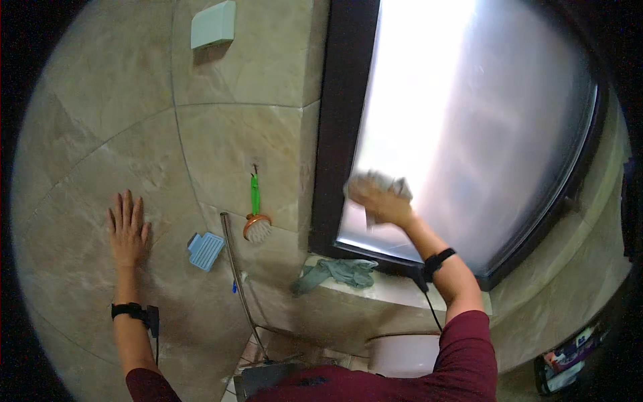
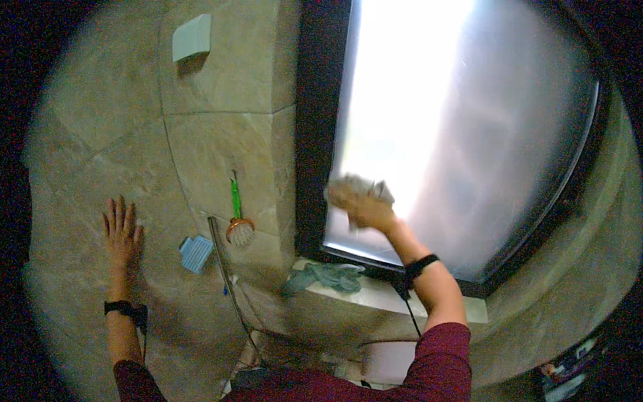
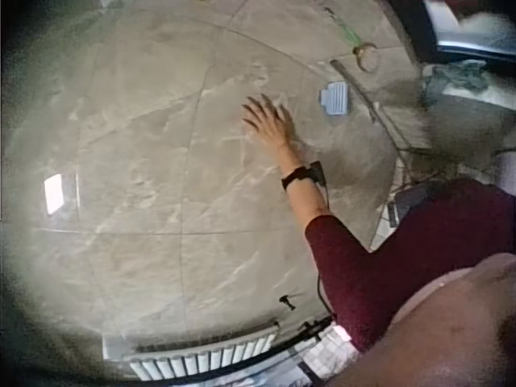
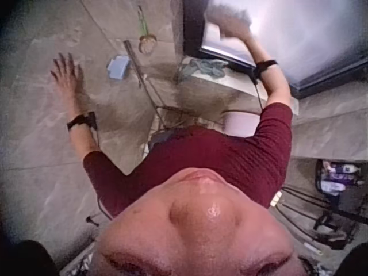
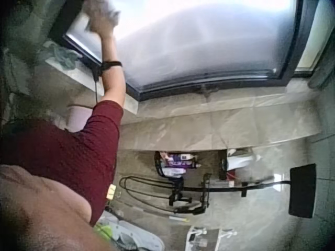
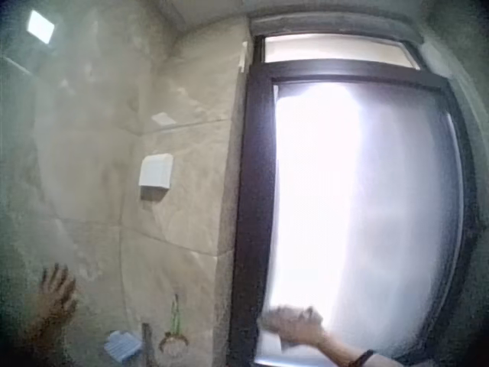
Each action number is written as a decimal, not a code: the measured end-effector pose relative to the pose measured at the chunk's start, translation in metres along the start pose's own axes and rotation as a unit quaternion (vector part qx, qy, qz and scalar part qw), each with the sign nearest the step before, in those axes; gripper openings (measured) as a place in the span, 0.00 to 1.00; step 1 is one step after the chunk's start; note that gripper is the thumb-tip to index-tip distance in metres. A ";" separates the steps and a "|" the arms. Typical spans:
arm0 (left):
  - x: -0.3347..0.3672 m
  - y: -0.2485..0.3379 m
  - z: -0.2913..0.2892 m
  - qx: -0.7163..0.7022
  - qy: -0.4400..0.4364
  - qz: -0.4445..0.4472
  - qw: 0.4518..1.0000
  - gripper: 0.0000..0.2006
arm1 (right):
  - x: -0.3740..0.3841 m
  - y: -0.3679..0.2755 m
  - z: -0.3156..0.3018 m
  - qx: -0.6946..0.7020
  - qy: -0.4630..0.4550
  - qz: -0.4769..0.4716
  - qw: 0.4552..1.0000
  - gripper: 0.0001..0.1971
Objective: Cleaning wall tiles, a radiator, a window, and a cabinet in a bathroom using a cloth.
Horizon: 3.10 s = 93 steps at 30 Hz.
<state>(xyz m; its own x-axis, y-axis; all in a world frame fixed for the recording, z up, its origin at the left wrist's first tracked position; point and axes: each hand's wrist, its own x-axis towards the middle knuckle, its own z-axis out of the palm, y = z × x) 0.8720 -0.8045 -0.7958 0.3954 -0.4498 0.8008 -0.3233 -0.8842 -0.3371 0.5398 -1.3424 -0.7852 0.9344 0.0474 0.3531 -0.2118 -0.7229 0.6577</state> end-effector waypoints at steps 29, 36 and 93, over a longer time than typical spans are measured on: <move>-0.001 -0.009 0.002 -0.028 -0.018 0.027 0.999 0.36 | 0.032 -0.088 0.046 -0.068 0.021 -0.245 0.967 0.25; -0.001 -0.006 0.004 0.001 0.021 0.033 0.999 0.36 | 0.111 0.040 -0.095 -0.018 0.216 0.027 0.976 0.17; 0.002 -0.008 0.008 0.030 -0.021 0.058 0.998 0.35 | 0.087 -0.178 0.026 0.311 0.302 0.187 0.882 0.35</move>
<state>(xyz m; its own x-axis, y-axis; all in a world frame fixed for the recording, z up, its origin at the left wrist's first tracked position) 0.8825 -0.7991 -0.7949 0.3945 -0.5529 0.7339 -0.3171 -0.8316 -0.4560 0.6658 -1.2275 -0.8889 0.4699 -0.0514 0.8812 -0.0996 -0.9950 -0.0049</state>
